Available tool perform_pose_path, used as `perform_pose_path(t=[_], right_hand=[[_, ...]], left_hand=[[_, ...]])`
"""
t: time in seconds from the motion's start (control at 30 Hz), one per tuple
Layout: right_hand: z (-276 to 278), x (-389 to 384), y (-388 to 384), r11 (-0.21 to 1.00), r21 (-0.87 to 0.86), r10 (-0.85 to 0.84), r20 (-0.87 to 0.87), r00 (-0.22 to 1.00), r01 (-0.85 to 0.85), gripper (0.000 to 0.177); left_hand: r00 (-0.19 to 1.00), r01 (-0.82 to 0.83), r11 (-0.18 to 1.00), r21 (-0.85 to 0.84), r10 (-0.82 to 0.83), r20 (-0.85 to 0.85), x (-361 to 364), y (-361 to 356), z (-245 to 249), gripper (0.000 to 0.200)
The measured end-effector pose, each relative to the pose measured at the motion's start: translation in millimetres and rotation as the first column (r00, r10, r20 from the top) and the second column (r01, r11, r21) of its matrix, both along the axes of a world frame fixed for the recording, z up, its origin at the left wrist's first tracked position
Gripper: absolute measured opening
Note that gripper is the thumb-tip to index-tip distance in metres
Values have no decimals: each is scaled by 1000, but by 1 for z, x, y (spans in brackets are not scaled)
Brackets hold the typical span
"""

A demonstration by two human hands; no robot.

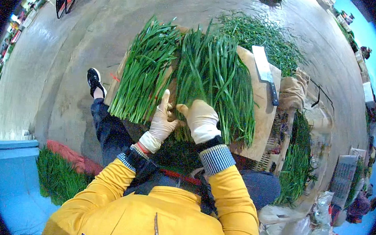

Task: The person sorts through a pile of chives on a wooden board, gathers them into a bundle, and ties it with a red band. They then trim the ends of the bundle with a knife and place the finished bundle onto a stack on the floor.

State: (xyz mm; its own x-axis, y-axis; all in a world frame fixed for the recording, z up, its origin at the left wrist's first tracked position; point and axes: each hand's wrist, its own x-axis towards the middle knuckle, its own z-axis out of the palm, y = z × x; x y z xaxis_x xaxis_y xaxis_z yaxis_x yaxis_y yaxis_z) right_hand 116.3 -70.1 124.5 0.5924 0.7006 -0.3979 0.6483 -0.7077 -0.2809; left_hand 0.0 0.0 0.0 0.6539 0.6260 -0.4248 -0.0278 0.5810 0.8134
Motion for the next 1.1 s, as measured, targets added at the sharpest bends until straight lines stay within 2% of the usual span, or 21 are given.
perform_pose_path(t=[0.07,0.1,0.17,0.23,0.3,0.33,0.43,0.47,0.5,0.53,0.57,0.63,0.67,0.7,0.77,0.87,0.93,0.97,1.0,1.03,1.1], right_hand=[[-27,0,9,966,258,-24,25,999,17,42],[-21,14,-19,979,204,-25,63,998,11,42],[-27,3,-26,785,608,-114,-38,993,114,36],[-33,-1,-39,684,663,-173,-258,951,304,22],[-49,-2,-47,495,723,-171,-463,870,482,17],[-50,0,-50,493,723,-172,-464,869,484,17],[-43,1,-51,617,683,-189,-355,916,392,12],[-38,-1,-52,529,821,-136,-167,977,214,11],[-30,-3,-52,423,906,-108,36,993,13,10],[-22,-6,-54,383,923,-20,33,999,-23,13],[-16,-8,-58,386,922,-25,28,999,-16,13],[-9,-12,-63,499,836,41,241,970,-229,16],[-11,-13,-66,528,790,99,308,946,-312,14],[-10,-14,-70,573,701,231,358,905,-424,13],[11,-26,-76,452,638,447,443,777,-624,16],[51,-44,-85,215,582,756,409,511,-784,17],[83,-25,-79,145,505,728,527,437,-851,15],[83,0,-75,244,481,612,598,518,-842,23],[91,25,-63,444,704,317,456,832,-555,18],[98,51,-52,438,888,-3,159,987,-141,14],[41,142,-61,758,636,-230,469,853,-145,11]], left_hand=[[984,103,940,326,-50,-169,2,-6,-15,87],[975,141,901,409,-55,-215,8,-20,-11,85],[991,29,920,391,-78,112,-5,-18,59,95],[991,69,936,346,-105,87,-8,-12,59,103],[992,75,882,465,-115,60,-8,-12,52,104],[993,81,876,475,-111,35,-8,-14,55,105],[998,56,872,485,-66,3,-8,-14,57,102],[998,57,871,489,-65,0,-9,-12,57,102],[998,54,746,664,-12,-68,-9,-8,63,94],[991,69,589,805,52,-123,-9,-7,68,87],[991,76,590,804,45,-127,-5,-5,72,87],[962,273,-101,957,51,-269,14,1,100,72],[957,291,-63,955,24,-290,23,1,87,67],[890,455,-162,875,117,-441,26,2,75,65],[814,575,-221,788,56,-579,27,9,58,65],[787,605,-152,782,-34,-616,27,15,52,65],[808,573,-135,808,-72,-585,26,18,56,66],[829,540,-141,830,-77,-553,24,19,55,67],[859,488,-71,870,-139,-493,23,22,54,69],[872,458,-20,889,-183,-454,21,24,56,69],[917,377,-78,923,-108,-384,15,25,65,69]])
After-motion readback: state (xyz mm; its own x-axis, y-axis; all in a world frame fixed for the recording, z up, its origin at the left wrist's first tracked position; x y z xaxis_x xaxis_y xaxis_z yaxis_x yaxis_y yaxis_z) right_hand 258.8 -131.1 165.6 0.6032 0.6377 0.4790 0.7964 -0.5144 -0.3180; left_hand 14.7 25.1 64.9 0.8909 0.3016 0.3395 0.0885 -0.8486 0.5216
